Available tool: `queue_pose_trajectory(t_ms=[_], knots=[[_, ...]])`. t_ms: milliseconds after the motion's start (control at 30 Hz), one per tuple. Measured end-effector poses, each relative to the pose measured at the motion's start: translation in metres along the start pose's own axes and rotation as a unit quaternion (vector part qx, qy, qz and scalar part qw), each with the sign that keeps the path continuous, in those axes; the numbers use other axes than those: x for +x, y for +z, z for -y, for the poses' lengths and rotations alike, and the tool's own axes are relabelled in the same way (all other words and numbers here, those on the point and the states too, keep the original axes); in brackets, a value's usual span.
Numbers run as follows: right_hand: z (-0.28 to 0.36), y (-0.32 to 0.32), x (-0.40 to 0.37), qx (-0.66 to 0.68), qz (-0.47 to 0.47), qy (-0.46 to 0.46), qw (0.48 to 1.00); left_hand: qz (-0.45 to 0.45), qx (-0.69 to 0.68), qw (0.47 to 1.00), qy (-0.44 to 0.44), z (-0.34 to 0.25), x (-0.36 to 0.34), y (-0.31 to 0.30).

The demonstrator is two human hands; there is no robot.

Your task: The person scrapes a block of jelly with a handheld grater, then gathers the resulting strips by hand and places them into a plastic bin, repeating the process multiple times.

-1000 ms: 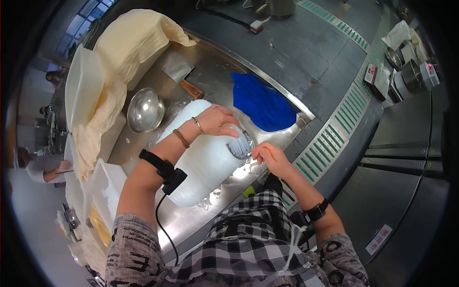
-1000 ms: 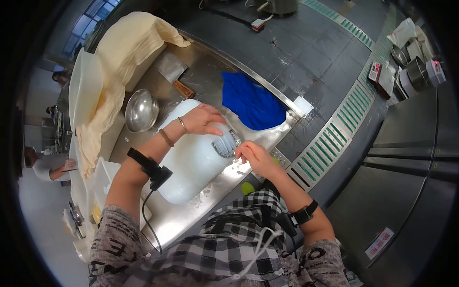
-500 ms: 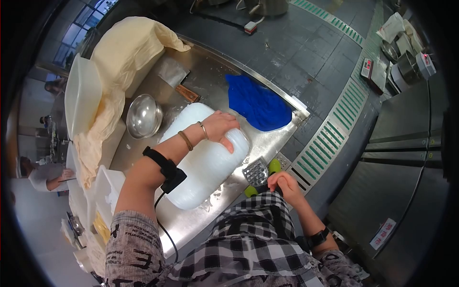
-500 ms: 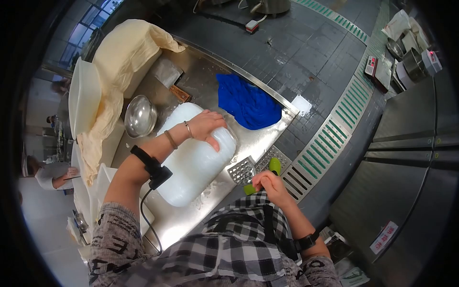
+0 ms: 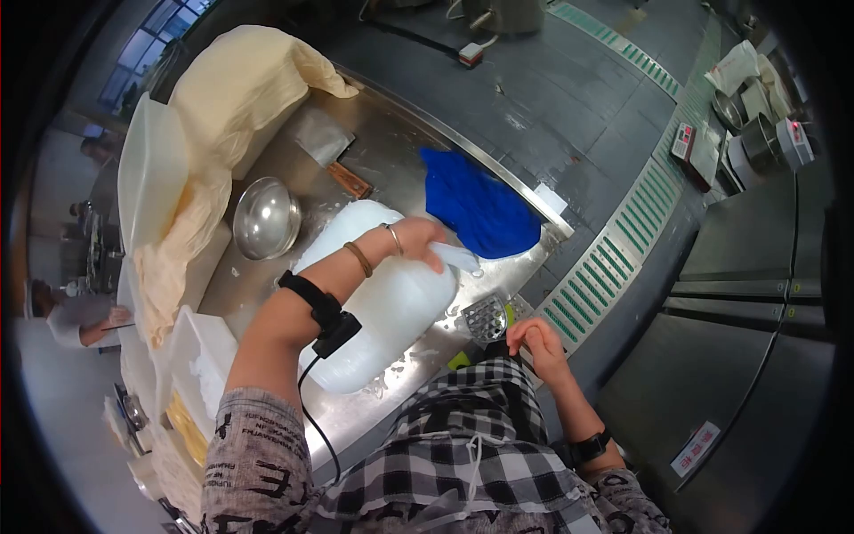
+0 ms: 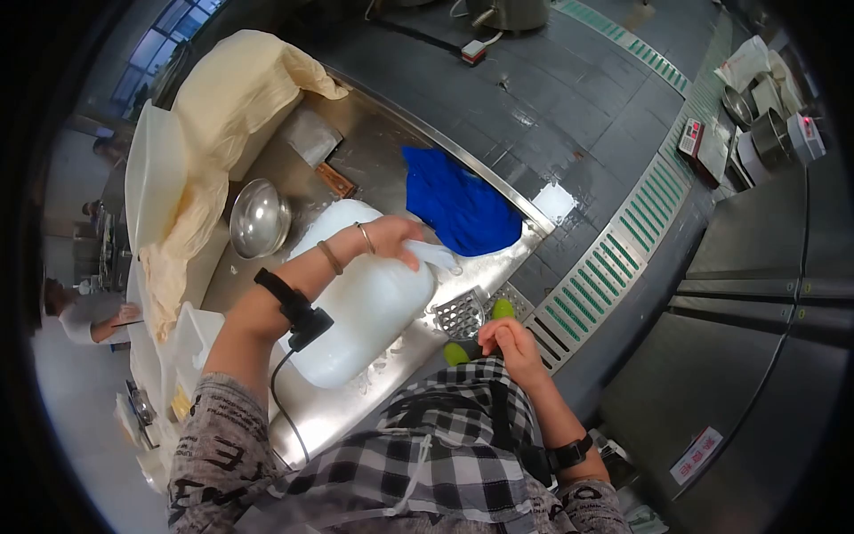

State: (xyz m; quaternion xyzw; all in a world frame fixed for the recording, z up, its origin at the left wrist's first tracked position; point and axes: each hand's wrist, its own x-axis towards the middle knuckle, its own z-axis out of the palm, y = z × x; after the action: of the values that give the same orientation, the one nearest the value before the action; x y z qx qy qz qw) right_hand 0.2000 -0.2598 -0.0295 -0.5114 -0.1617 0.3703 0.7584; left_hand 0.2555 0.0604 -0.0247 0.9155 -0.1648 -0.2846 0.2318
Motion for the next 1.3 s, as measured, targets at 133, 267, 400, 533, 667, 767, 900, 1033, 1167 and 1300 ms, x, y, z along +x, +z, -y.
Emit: queue_pose_trajectory(t_ms=[133,267,400,533,667,767,900,1033,1167,1300], knots=[[0.010,0.000,0.008,-0.013,0.003,-0.010,1.000,-0.054,-0.060,0.996,-0.037,-0.001,0.000,0.003],[0.017,-0.002,0.015,-0.017,0.002,-0.016,1.000,-0.132,-0.097,0.986,-0.030,0.004,-0.003,0.012],[0.023,-0.002,0.020,-0.031,-0.001,-0.024,0.999,-0.130,-0.100,0.986,0.019,-0.005,-0.017,0.014],[0.027,0.001,0.023,-0.058,0.003,-0.026,0.998,-0.140,-0.056,0.987,0.059,-0.013,-0.024,0.013],[0.032,0.005,0.024,-0.029,0.000,-0.045,0.999,-0.171,-0.088,0.981,0.032,-0.017,-0.024,0.012],[0.038,0.008,0.022,-0.025,-0.003,-0.044,0.999,-0.246,-0.203,0.947,0.041,-0.016,-0.035,0.004],[0.039,0.009,0.018,-0.032,-0.018,-0.038,0.999,-0.343,-0.495,0.797,-0.044,-0.036,-0.095,-0.030],[0.041,0.017,0.020,-0.038,0.003,-0.041,0.998,-0.480,-0.622,0.617,0.042,-0.041,-0.172,-0.030],[0.033,0.025,0.023,-0.083,0.029,-0.061,0.994,-0.600,-0.613,0.512,0.047,-0.067,-0.259,-0.021],[0.041,0.051,0.029,-0.094,0.067,-0.044,0.992,-0.689,-0.570,0.448,0.009,-0.096,-0.339,0.004]])
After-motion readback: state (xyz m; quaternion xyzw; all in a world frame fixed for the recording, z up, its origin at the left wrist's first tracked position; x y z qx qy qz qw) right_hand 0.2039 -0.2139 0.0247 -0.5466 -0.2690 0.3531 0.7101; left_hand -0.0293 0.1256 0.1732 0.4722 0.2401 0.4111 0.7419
